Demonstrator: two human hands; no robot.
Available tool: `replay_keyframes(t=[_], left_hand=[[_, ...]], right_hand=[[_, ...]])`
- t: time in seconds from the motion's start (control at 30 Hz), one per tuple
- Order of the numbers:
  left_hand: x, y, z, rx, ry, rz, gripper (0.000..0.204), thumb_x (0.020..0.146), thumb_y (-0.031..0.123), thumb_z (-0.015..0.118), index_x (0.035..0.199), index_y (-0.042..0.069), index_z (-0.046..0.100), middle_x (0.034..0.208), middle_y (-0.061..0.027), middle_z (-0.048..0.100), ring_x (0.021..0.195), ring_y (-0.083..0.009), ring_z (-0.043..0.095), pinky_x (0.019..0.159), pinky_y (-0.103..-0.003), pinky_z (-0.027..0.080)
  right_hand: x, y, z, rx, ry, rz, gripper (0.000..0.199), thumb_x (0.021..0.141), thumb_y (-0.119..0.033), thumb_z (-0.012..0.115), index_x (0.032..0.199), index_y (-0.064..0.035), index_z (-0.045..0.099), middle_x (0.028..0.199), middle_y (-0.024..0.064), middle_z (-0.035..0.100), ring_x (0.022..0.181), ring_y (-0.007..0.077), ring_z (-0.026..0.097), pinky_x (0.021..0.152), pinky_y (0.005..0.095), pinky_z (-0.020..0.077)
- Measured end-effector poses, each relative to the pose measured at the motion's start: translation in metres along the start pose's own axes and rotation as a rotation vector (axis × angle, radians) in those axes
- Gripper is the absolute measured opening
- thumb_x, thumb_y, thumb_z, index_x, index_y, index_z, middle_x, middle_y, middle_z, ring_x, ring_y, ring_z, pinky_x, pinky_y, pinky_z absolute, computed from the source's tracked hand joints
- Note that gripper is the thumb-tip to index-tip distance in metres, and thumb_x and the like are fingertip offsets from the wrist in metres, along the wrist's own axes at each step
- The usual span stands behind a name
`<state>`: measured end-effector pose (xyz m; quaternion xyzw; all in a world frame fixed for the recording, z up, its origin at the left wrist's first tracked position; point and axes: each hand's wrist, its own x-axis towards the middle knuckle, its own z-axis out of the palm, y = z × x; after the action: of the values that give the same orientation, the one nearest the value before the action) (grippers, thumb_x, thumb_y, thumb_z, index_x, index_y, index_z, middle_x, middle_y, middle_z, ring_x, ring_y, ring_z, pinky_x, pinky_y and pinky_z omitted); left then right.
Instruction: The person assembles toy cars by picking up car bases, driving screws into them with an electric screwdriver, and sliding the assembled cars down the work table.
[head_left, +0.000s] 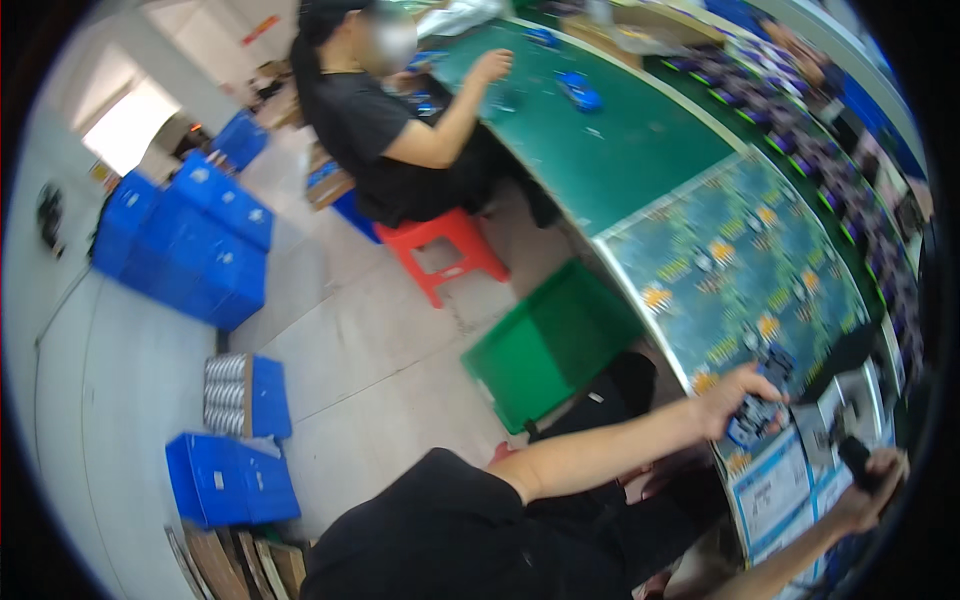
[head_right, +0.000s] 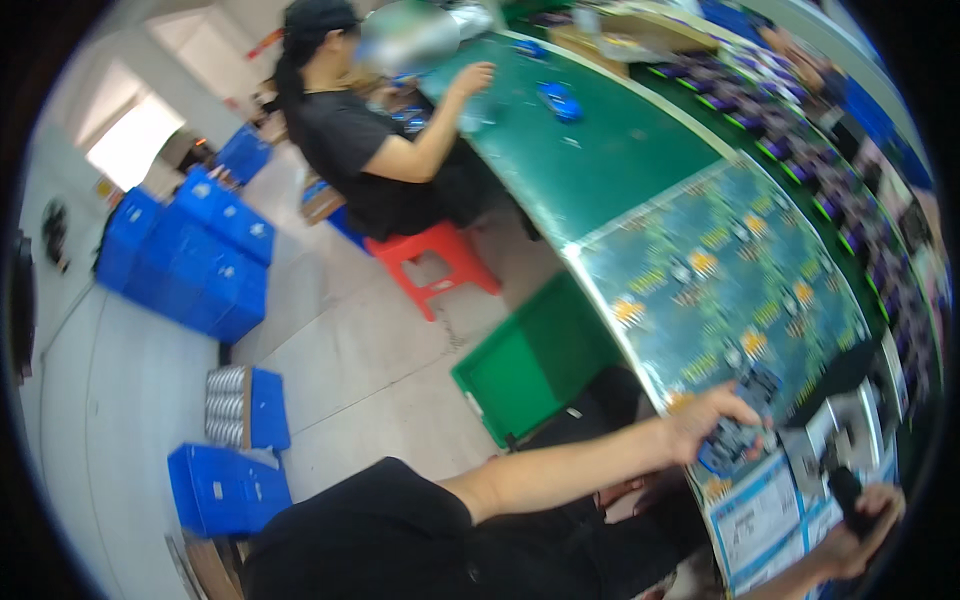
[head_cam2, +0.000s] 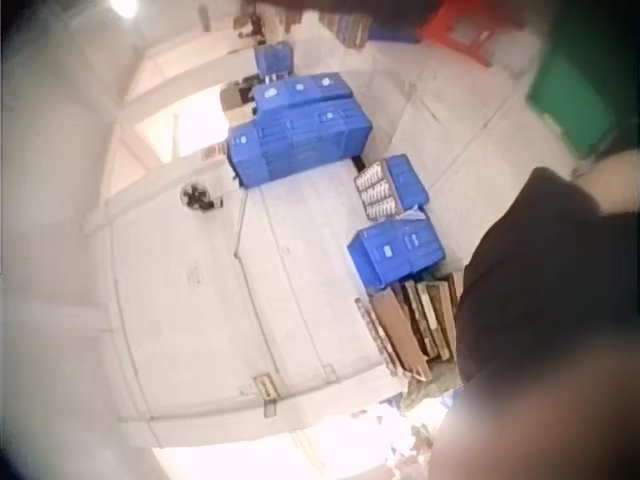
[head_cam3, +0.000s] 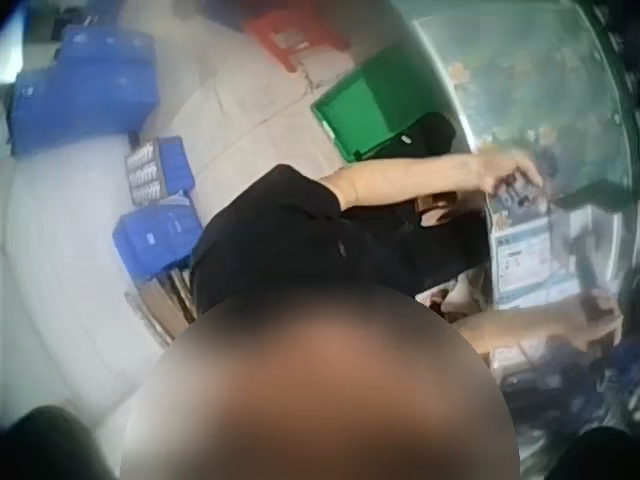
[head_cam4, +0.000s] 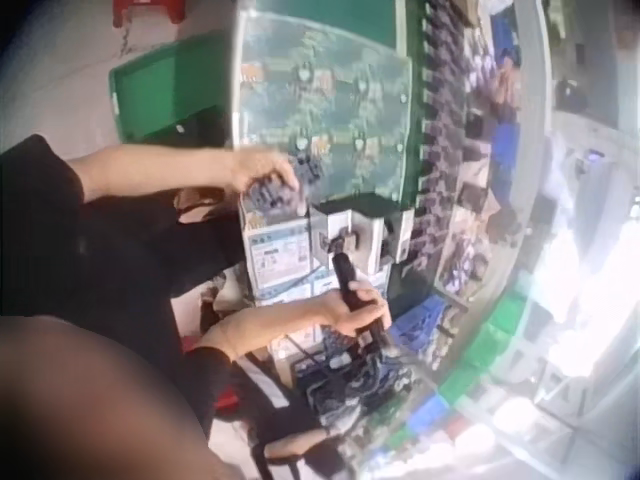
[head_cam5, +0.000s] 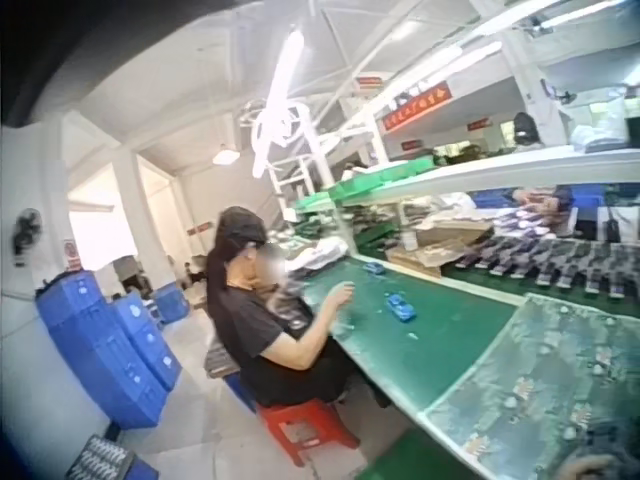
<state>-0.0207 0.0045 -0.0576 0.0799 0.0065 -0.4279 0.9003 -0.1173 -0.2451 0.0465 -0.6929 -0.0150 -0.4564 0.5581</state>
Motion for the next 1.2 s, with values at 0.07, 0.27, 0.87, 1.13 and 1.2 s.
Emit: replay_keyframes(t=[0.07,0.27,0.87,1.13,1.2], left_hand=[[-0.004,0.010,-0.007,0.128,0.020,-0.070,0.035,0.078,0.003,0.065,0.112,-0.004,0.059,0.087,-0.0190,0.068,0.074,-0.0287,0.068,0.069,-0.039,0.057],[-0.020,0.033,-0.017,0.389,0.084,0.130,0.069,0.077,-0.005,0.066,0.139,0.011,0.041,0.105,-0.0110,0.061,0.081,-0.0236,0.067,0.066,-0.038,0.058],[-0.009,0.015,-0.016,0.433,0.069,0.146,0.065,0.079,-0.006,0.064,0.139,0.009,0.042,0.105,-0.0107,0.060,0.082,-0.0230,0.066,0.068,-0.038,0.057],[-0.006,0.012,-0.011,0.463,0.116,0.169,0.062,0.075,-0.008,0.068,0.130,0.009,0.045,0.103,-0.0105,0.061,0.079,-0.0229,0.068,0.067,-0.037,0.059],[-0.007,0.011,-0.010,0.473,0.123,0.179,0.063,0.074,-0.008,0.068,0.131,0.009,0.046,0.102,-0.0100,0.061,0.079,-0.0225,0.068,0.066,-0.037,0.059]], right_hand=[[0.006,0.014,-0.014,0.230,0.002,0.130,0.011,0.094,-0.012,0.051,0.090,-0.0024,0.054,0.071,0.0062,0.047,0.063,0.0138,0.047,0.061,0.0256,0.0381],[0.014,-0.013,0.095,0.253,0.059,0.077,0.012,0.087,-0.007,0.065,0.087,0.0011,0.057,0.060,0.0074,0.057,0.049,0.0159,0.056,0.052,0.0287,0.0484],[0.006,-0.043,0.088,0.281,-0.152,0.372,0.016,0.088,-0.017,0.060,0.088,-0.0050,0.049,0.058,0.0048,0.046,0.043,0.0158,0.046,0.047,0.0320,0.0416],[-0.055,-0.071,0.110,0.620,-0.219,0.133,0.020,0.088,-0.019,0.056,0.095,-0.0010,0.049,0.065,0.0083,0.051,0.051,0.0178,0.051,0.057,0.0344,0.0483],[-0.063,-0.074,0.116,0.612,-0.208,0.177,0.022,0.087,-0.019,0.060,0.095,-0.0011,0.049,0.065,0.0084,0.051,0.053,0.0175,0.052,0.058,0.0338,0.0481]])
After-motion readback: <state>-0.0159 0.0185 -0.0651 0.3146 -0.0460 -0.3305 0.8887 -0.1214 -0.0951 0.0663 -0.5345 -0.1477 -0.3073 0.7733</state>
